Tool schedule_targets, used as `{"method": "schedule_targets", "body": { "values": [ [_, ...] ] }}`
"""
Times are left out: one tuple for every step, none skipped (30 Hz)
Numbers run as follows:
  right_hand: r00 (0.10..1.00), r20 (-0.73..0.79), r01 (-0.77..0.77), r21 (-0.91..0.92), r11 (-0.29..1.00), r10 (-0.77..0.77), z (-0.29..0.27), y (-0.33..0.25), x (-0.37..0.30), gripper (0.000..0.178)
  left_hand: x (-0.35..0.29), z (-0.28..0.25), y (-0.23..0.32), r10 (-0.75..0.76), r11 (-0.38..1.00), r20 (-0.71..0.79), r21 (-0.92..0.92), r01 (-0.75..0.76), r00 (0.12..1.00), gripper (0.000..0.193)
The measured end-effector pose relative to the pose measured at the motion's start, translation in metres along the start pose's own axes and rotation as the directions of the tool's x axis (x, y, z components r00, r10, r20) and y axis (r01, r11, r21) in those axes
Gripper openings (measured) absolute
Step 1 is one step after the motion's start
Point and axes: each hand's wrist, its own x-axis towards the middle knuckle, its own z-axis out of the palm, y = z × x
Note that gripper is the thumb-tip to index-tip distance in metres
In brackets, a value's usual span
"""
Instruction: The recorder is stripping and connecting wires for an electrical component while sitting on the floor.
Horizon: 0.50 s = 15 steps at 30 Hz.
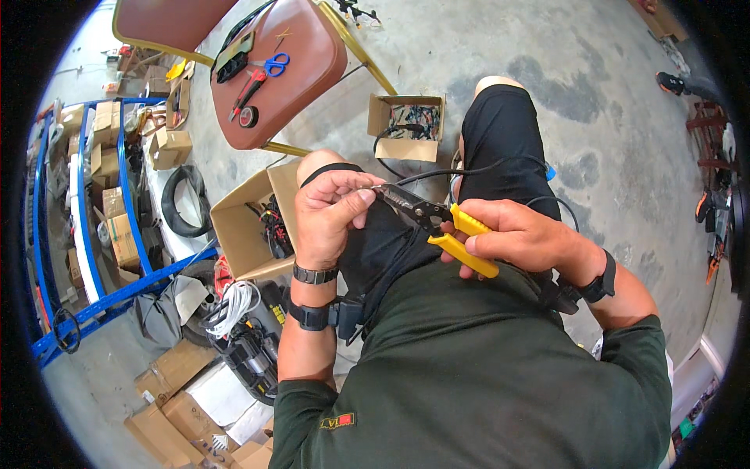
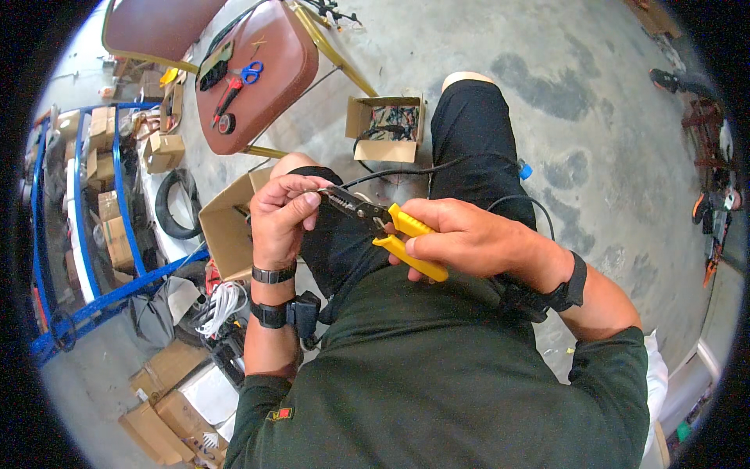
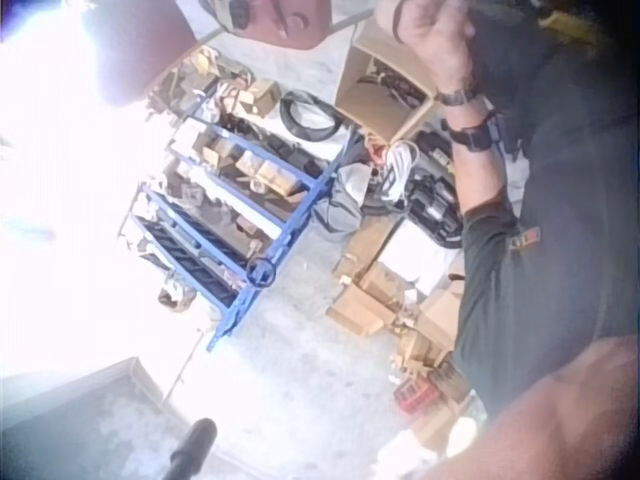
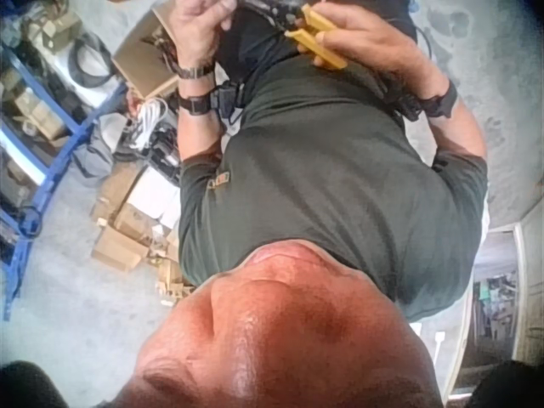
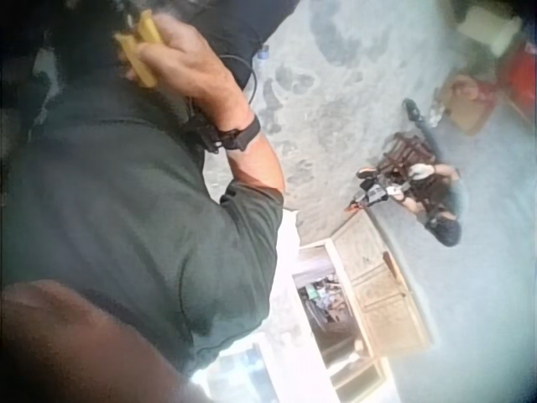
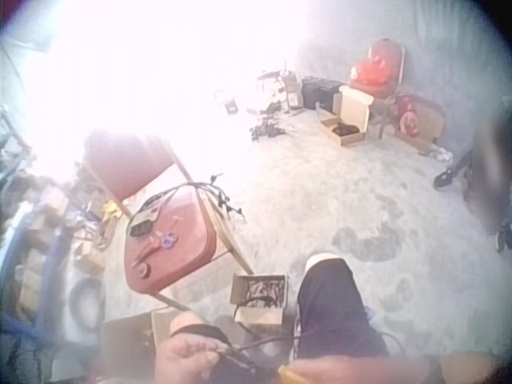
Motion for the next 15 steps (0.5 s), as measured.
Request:
{"method": "schedule_targets", "body": {
  "values": [
    [1.000, 0.012, -0.020, 0.007, 1.000, 0.020, 0.000, -0.002, -0.002, 0.030, 0.000, -0.001, 0.000, 0.007, 1.000, 0.031, -0.024, -0.007, 0.999, 0.010],
    [0.999, 0.024, -0.039, 0.013, 0.999, 0.039, 0.000, -0.005, -0.004, 0.031, 0.001, -0.001, -0.001, 0.009, 1.000, 0.032, -0.024, -0.009, 0.999, 0.010],
    [0.999, 0.026, -0.041, 0.015, 0.999, 0.041, -0.002, -0.008, -0.005, 0.031, 0.002, -0.002, -0.003, 0.028, 0.999, 0.031, -0.043, -0.026, 0.999, 0.010],
    [0.998, 0.033, -0.046, 0.024, 0.999, 0.045, -0.004, -0.012, -0.005, 0.032, 0.003, -0.002, -0.004, 0.047, 0.997, 0.029, -0.062, -0.045, 0.998, 0.009],
    [0.998, 0.041, -0.051, 0.033, 0.998, 0.050, -0.006, -0.015, -0.005, 0.033, 0.004, -0.001, -0.003, 0.047, 0.997, 0.026, -0.062, -0.045, 0.999, 0.009],
    [0.998, 0.040, -0.052, 0.034, 0.998, 0.050, -0.008, -0.014, -0.005, 0.033, 0.004, 0.000, -0.003, 0.037, 0.998, 0.008, -0.055, -0.036, 0.999, 0.007],
    [1.000, 0.017, -0.010, 0.056, 0.998, 0.009, -0.011, -0.014, -0.005, 0.033, 0.004, 0.001, -0.002, 0.028, 0.998, -0.011, -0.049, -0.028, 1.000, 0.006],
    [0.999, -0.006, 0.032, 0.076, 0.997, -0.032, -0.013, -0.015, -0.003, 0.033, 0.005, 0.002, -0.002, 0.030, 0.998, -0.012, -0.049, -0.031, 0.999, 0.006],
    [0.998, -0.021, 0.068, 0.040, 0.997, -0.067, -0.016, -0.020, 0.000, 0.033, 0.006, 0.002, -0.002, 0.031, 0.998, -0.029, -0.057, -0.033, 0.999, 0.005],
    [0.994, -0.045, 0.103, 0.001, 0.995, -0.103, -0.017, -0.025, 0.002, 0.034, 0.007, 0.002, -0.001, 0.034, 0.997, -0.046, -0.065, -0.037, 0.998, 0.004],
    [0.990, -0.067, 0.119, -0.031, 0.992, -0.121, -0.018, -0.030, 0.006, 0.033, 0.005, 0.001, -0.003, 0.036, 0.998, -0.058, -0.055, -0.039, 0.998, 0.003],
    [0.986, -0.086, 0.137, -0.071, 0.988, -0.143, -0.021, -0.038, 0.013, 0.033, 0.004, 0.000, -0.005, 0.046, 0.998, -0.070, -0.045, -0.050, 0.996, 0.002],
    [0.985, -0.080, 0.143, -0.089, 0.986, -0.150, -0.024, -0.044, 0.021, 0.033, 0.002, 0.001, -0.005, 0.020, 0.999, -0.077, -0.042, -0.023, 0.997, 0.003],
    [0.975, -0.123, 0.159, -0.203, 0.966, -0.187, -0.029, -0.050, 0.034, 0.032, 0.001, 0.002, -0.008, 0.033, 0.998, -0.101, -0.043, -0.037, 0.994, 0.004],
    [0.961, -0.159, 0.168, -0.313, 0.935, -0.226, -0.036, -0.053, 0.048, 0.031, -0.001, 0.004, -0.007, -0.002, 1.000, -0.131, -0.019, -0.001, 0.991, 0.004]
  ]
}}
